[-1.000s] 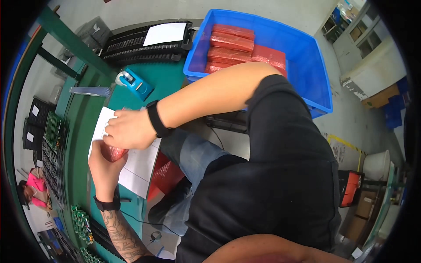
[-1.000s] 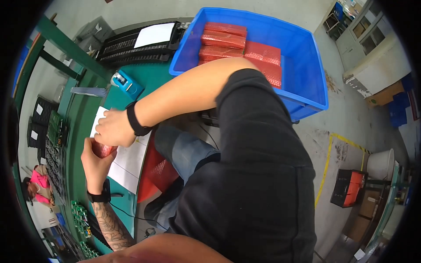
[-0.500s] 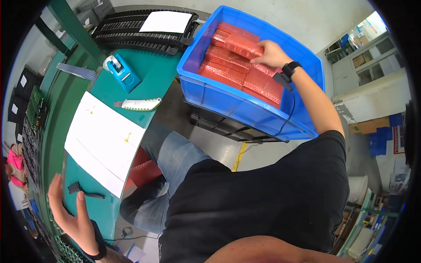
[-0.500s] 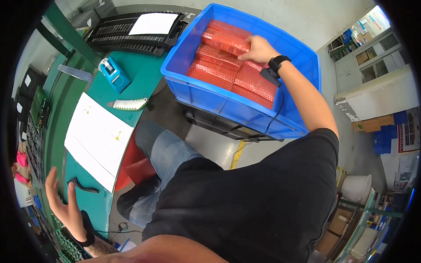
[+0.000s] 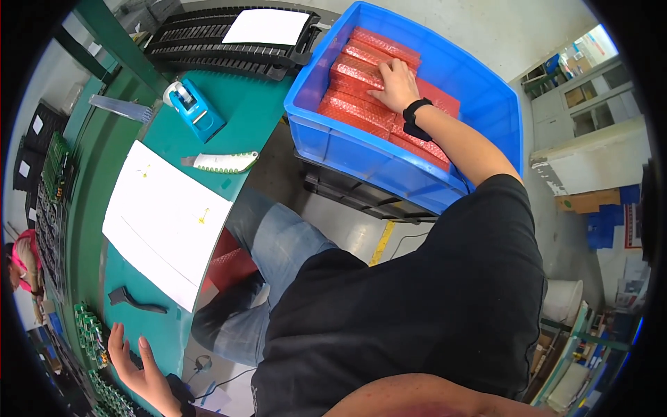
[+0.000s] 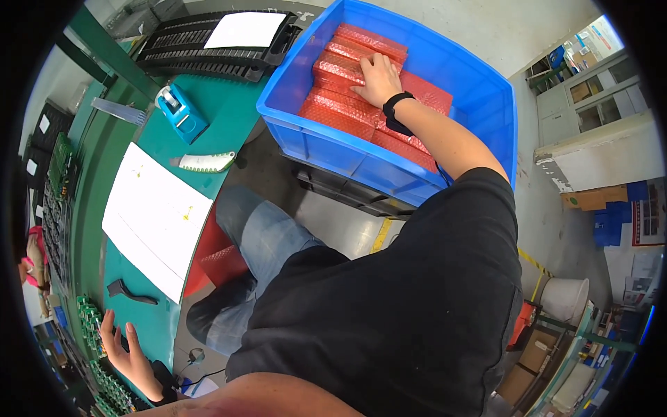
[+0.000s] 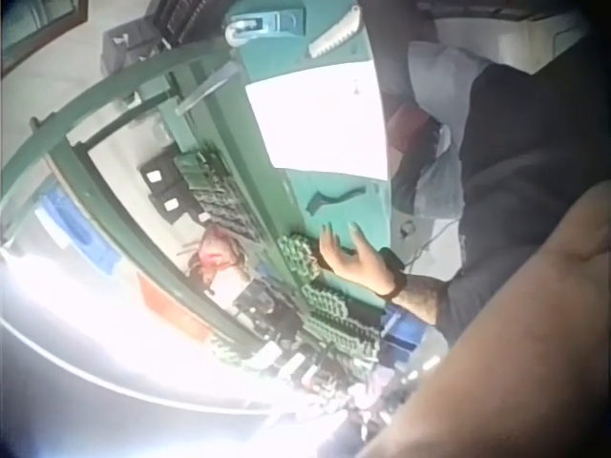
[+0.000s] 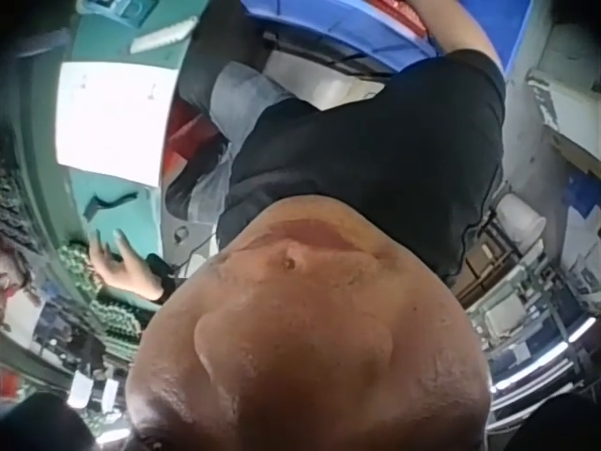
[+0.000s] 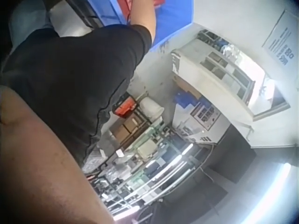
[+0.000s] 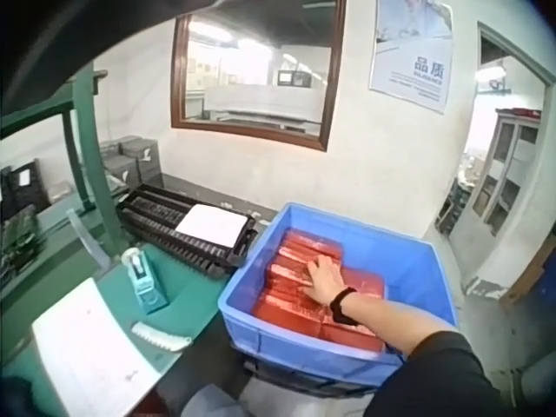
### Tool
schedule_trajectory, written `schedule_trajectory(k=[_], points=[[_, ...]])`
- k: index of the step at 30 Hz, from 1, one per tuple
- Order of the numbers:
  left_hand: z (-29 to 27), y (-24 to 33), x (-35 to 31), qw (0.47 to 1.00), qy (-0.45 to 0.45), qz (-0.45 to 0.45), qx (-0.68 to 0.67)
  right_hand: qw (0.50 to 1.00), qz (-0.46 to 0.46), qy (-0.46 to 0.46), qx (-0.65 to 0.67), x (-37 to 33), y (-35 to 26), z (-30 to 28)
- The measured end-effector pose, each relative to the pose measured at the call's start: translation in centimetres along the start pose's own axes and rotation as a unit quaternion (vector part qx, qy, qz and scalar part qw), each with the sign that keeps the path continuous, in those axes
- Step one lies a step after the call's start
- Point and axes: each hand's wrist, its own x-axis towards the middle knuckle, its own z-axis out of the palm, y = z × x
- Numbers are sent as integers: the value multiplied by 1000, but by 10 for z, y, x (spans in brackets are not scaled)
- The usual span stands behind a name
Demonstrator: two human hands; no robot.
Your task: Inspect and clean printed circuit boards with a brush, then wrap them in bubble wrap and secure with tape before placing into a storage bin.
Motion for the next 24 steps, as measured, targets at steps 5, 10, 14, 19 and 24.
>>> schedule_trajectory(k=[5,10,14,19,24], points=[[5,-1,-3,999,10,-16,-39,999,-13,-15,-28,2,-4,-4],[7,-17,-13,999,3,-10,-39,995,-37,-61,-74,10,1,-8],[1,-35,-36,997,24,-38,-61,973,-46,-223,-31,32,3,-38],[-20,-72,-102,980,105,-129,-108,961,26,-276,4,64,-61,-87],[-3,-72,-124,935,139,-201,-256,952,-49,-94,289,23,-141,-184]])
